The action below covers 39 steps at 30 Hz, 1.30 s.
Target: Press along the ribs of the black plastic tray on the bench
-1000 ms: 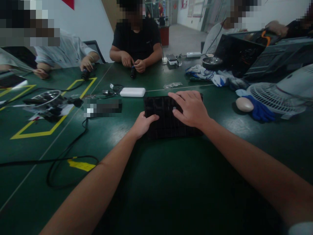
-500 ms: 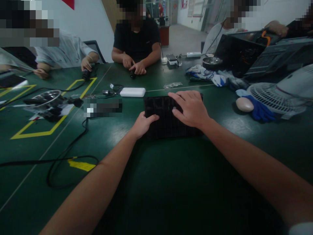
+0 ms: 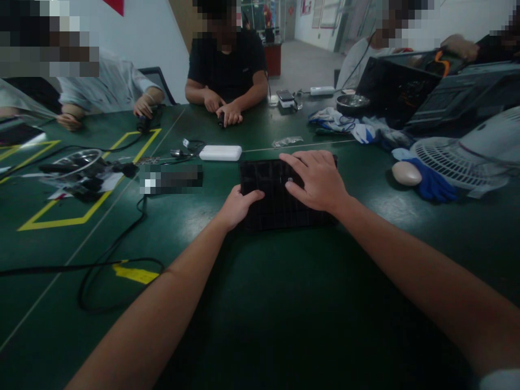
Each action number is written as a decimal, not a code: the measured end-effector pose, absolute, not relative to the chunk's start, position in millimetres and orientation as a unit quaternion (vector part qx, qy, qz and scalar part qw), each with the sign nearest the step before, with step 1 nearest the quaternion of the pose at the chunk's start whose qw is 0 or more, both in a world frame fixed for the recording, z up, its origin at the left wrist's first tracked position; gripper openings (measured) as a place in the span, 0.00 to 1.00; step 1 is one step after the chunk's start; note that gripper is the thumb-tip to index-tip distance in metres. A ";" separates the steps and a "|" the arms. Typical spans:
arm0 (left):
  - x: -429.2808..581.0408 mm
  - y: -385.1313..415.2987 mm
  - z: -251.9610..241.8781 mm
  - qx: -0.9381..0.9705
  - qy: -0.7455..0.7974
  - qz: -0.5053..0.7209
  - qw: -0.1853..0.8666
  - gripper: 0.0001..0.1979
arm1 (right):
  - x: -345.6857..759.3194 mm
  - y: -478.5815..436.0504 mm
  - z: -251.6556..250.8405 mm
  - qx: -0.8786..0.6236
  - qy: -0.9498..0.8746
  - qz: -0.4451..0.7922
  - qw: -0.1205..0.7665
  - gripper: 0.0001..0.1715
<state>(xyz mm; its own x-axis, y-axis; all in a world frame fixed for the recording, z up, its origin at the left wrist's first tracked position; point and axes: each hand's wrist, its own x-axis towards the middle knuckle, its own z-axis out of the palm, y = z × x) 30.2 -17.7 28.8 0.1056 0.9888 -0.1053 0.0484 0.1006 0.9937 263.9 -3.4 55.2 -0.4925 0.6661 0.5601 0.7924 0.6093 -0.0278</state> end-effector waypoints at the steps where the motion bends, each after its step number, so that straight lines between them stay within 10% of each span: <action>1: 30.5 -18.0 29.1 0.509 0.508 0.436 0.542 0.18 | 263.9 -3.5 55.3 -0.426 -0.856 -0.118 0.268 0.34; 39: 29.4 -15.6 26.7 0.531 0.510 0.425 0.527 0.18 | 263.9 -3.8 55.1 -0.430 -0.855 -0.115 0.267 0.34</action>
<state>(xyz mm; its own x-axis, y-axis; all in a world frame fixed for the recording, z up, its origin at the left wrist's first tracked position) 29.4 -15.6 26.7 0.1189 0.9892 -0.0858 0.0938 0.0749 0.9928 263.9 -3.8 55.1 -0.4875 0.6732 0.5560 0.7962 0.6041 -0.0334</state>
